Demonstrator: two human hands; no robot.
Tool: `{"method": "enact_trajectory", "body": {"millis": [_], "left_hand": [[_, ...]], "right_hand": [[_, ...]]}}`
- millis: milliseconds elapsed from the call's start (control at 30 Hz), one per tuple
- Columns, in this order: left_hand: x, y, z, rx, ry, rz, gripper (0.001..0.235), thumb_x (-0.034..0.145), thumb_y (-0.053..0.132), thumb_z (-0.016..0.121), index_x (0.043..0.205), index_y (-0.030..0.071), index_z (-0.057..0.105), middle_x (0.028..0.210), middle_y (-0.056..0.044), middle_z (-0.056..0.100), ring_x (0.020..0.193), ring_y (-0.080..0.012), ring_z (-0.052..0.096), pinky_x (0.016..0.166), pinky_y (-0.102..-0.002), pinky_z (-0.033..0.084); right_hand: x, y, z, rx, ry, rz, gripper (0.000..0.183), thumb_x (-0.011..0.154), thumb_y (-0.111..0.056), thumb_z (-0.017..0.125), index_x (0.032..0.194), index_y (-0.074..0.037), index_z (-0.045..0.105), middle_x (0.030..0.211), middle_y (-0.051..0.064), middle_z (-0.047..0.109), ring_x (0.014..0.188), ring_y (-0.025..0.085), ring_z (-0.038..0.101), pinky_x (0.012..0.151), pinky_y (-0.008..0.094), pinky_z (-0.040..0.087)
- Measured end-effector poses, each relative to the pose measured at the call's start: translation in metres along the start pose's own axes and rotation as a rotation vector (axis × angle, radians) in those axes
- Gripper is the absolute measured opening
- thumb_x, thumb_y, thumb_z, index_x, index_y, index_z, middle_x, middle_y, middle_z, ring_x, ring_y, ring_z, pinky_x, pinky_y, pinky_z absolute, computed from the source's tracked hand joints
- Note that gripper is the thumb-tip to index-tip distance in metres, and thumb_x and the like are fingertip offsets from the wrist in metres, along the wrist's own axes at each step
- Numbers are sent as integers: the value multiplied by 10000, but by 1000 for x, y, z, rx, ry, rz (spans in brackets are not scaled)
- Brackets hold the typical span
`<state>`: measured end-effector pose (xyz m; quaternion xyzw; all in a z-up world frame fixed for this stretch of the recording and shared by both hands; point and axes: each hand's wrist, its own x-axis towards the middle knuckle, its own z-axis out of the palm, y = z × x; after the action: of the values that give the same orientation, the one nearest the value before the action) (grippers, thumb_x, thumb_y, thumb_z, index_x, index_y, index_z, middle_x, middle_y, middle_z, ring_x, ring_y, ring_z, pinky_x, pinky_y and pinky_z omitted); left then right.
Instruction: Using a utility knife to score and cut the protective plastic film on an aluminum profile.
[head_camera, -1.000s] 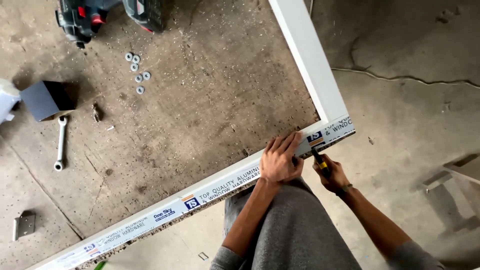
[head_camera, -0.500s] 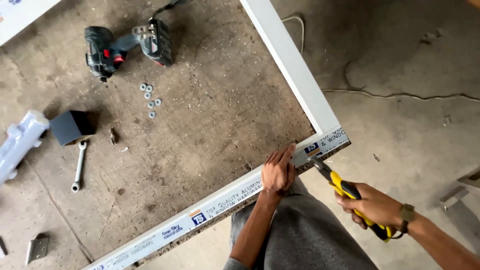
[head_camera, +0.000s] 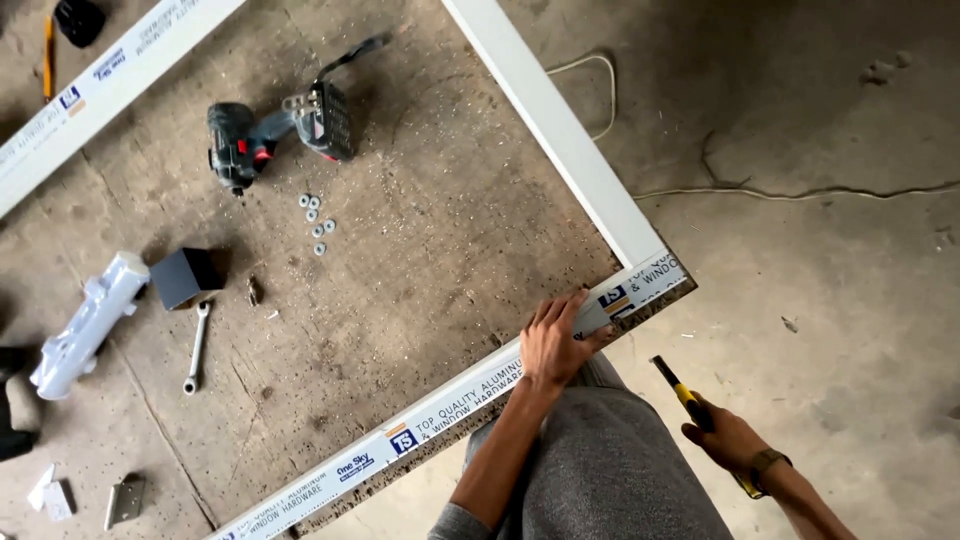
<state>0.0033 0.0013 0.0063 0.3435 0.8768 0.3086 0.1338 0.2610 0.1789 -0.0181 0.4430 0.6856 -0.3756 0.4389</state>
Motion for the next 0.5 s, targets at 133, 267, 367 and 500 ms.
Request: {"method": "enact_trajectory", "body": {"millis": [133,267,367,500], "left_hand": [[0,-6,12,64,78,45,722,901,688,550,1351,128,627,1285,-142,706,1137,-337,674,777,-554,610],[0,-1,18,85,101,1,695,804,481,840,1349,105,630,1208,-121,735,1072,-282,683,736,-457,625],[0,-1,21,99,114,-13,749,765,478,875,1356,108,601,1233,-106,708,1068,-251,651,771,-420,604],[-21,25,14,9,192,225,453,926,302,765,1294,85,616,1261,-135,666,1100,-287,635,953,-458,515]], "right_hand": [[-43,-43,-19,144,14,-41,691,985,-294,620,1608,-279,322,896,113,671,538,168,505,431,273,487],[-44,-53,-26,-41,17,-126,681,963,-402,591,1588,-289,347,1175,90,748,726,185,660,633,314,551],[-34,-49,-27,93,-31,-187,621,974,-392,561,1558,-255,401,1036,67,736,667,127,546,588,232,503],[-29,-41,-40,45,-122,-247,731,892,-570,518,1535,-243,398,1393,61,662,1187,222,675,1047,396,571]]}}
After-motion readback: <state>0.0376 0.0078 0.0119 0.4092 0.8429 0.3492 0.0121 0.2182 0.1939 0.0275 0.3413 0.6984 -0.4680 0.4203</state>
